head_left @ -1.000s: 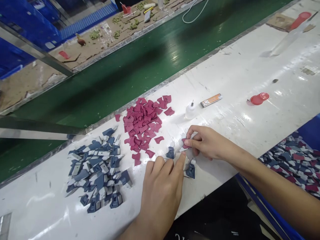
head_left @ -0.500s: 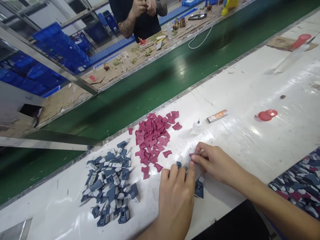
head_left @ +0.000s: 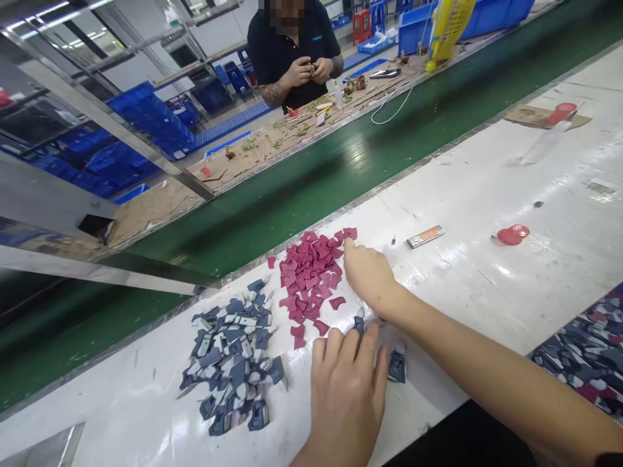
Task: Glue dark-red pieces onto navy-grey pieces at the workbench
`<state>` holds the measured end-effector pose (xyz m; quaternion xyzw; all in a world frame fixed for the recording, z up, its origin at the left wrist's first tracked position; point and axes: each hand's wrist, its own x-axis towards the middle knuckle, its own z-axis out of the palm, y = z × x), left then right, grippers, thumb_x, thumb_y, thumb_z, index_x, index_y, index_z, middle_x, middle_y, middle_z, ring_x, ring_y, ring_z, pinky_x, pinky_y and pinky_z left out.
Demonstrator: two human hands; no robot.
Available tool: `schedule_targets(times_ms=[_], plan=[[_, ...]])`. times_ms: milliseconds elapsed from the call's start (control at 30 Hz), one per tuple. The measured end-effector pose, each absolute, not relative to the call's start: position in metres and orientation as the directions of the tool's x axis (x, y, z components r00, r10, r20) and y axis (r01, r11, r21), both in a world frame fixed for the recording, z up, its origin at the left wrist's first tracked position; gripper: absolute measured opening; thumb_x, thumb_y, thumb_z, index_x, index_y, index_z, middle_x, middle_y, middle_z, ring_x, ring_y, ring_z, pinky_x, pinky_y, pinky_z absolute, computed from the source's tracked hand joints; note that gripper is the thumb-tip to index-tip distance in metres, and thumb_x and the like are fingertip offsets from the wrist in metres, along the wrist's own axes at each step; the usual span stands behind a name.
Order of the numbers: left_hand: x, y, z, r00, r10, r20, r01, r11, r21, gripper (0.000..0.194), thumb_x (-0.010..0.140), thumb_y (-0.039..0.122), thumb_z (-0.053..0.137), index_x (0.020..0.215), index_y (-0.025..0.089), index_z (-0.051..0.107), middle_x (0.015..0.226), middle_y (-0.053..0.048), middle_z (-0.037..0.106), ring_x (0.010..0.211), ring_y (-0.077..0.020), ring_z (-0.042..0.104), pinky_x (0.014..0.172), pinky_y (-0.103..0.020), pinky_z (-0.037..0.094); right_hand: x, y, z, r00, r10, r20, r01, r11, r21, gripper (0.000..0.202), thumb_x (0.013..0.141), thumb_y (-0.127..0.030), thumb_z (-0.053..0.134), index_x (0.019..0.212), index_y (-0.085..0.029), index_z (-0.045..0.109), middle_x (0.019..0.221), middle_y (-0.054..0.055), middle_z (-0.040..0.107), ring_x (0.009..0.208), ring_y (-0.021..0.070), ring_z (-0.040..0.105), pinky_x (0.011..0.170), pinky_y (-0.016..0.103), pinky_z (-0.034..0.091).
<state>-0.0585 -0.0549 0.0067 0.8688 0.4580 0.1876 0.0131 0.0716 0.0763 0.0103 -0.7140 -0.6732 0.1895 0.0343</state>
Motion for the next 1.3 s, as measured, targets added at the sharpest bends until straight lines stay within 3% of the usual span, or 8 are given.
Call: schedule_targets(times_ms=[233, 467, 567, 667, 767, 900, 1067, 1300], plan=[[-0.091, -0.066, -0.014, 0.289, 0.922, 0.258, 0.893, -0.357, 0.275, 0.030, 0.104, 0.028, 0.066, 0.133, 0.023, 0.063, 0.114, -0.007, 0.063, 0.106, -0.0283, 0.055, 0.093, -0.042, 0.044, 0.067, 0.078, 0.005, 0.034, 0.978, -0.207, 0.947, -0.098, -0.307, 0.029, 0.108, -0.004, 0.039, 0.128, -0.010, 0.058, 0.108, 0.022, 0.078, 0.107, 0.0321, 0.081, 0.084, 0.035, 0.062], [-0.094, -0.063, -0.028, 0.296, 0.926, 0.235, 0.876, -0.362, 0.319, 0.030, 0.104, 0.030, 0.065, 0.132, 0.023, 0.062, 0.117, -0.008, 0.066, 0.108, -0.0291, 0.057, 0.091, -0.044, 0.047, 0.078, 0.041, 0.022, -0.067, 0.970, -0.235, 0.928, -0.026, -0.372, 0.032, 0.100, 0.002, 0.046, 0.124, -0.013, 0.060, 0.110, 0.019, 0.077, 0.096, 0.0299, 0.080, 0.070, 0.030, 0.051], [-0.092, -0.060, -0.028, 0.332, 0.921, 0.203, 0.862, -0.383, 0.331, 0.023, 0.104, 0.030, 0.067, 0.126, 0.024, 0.064, 0.109, -0.006, 0.068, 0.101, -0.0274, 0.057, 0.087, -0.042, 0.047, 0.102, 0.009, 0.025, -0.073, 0.977, -0.198, 0.816, -0.055, -0.575, 0.029, 0.106, -0.009, 0.049, 0.132, -0.018, 0.058, 0.100, 0.010, 0.079, 0.083, 0.0253, 0.076, 0.069, 0.031, 0.048], [-0.087, -0.056, -0.028, 0.301, 0.932, 0.200, 0.873, -0.354, 0.335, 0.013, 0.105, 0.027, 0.066, 0.117, 0.023, 0.065, 0.103, -0.004, 0.068, 0.098, -0.0269, 0.055, 0.085, -0.041, 0.044, 0.131, -0.018, 0.020, 0.005, 0.983, -0.183, 0.567, -0.154, -0.809, 0.015, 0.108, -0.025, 0.055, 0.119, -0.022, 0.065, 0.090, 0.004, 0.078, 0.072, 0.0220, 0.072, 0.070, 0.032, 0.050], [-0.081, -0.052, -0.026, 0.297, 0.937, 0.185, 0.881, -0.343, 0.326, 0.011, 0.103, 0.028, 0.069, 0.113, 0.023, 0.066, 0.104, -0.004, 0.069, 0.097, -0.0271, 0.056, 0.084, -0.041, 0.043, 0.153, -0.032, 0.008, 0.053, 0.975, -0.214, 0.465, -0.214, -0.859, 0.020, 0.102, -0.041, 0.062, 0.098, -0.024, 0.073, 0.088, 0.005, 0.078, 0.071, 0.0223, 0.070, 0.069, 0.035, 0.051], [-0.074, -0.042, -0.026, 0.355, 0.912, 0.205, 0.873, -0.402, 0.276, 0.011, 0.102, 0.026, 0.071, 0.112, 0.021, 0.070, 0.099, -0.004, 0.071, 0.095, -0.0266, 0.058, 0.082, -0.041, 0.044, 0.163, -0.029, -0.009, 0.093, 0.961, -0.260, 0.356, -0.276, -0.893, 0.029, 0.091, -0.050, 0.072, 0.095, -0.022, 0.079, 0.092, 0.008, 0.079, 0.075, 0.0232, 0.069, 0.067, 0.035, 0.053], [-0.062, -0.024, -0.028, 0.370, 0.899, 0.232, 0.873, -0.422, 0.243, 0.011, 0.100, 0.024, 0.073, 0.111, 0.021, 0.072, 0.100, -0.004, 0.073, 0.095, -0.0268, 0.060, 0.084, -0.041, 0.047, 0.155, -0.014, -0.018, 0.053, 0.932, -0.359, 0.114, -0.363, -0.925, 0.031, 0.090, -0.047, 0.071, 0.097, -0.017, 0.076, 0.071, 0.004, 0.070, 0.055, 0.0173, 0.061, 0.053, 0.030, 0.052], [-0.055, -0.015, -0.030, 0.375, 0.895, 0.241, 0.852, -0.436, 0.290, 0.009, 0.102, 0.025, 0.071, 0.110, 0.021, 0.071, 0.099, -0.004, 0.072, 0.096, -0.0259, 0.061, 0.083, -0.040, 0.049, 0.147, -0.013, -0.019, -0.054, 0.969, -0.240, 0.190, -0.226, -0.956, 0.019, 0.098, -0.038, 0.063, 0.097, -0.020, 0.070, 0.069, -0.001, 0.065, 0.057, 0.0151, 0.061, 0.058, 0.027, 0.049]])
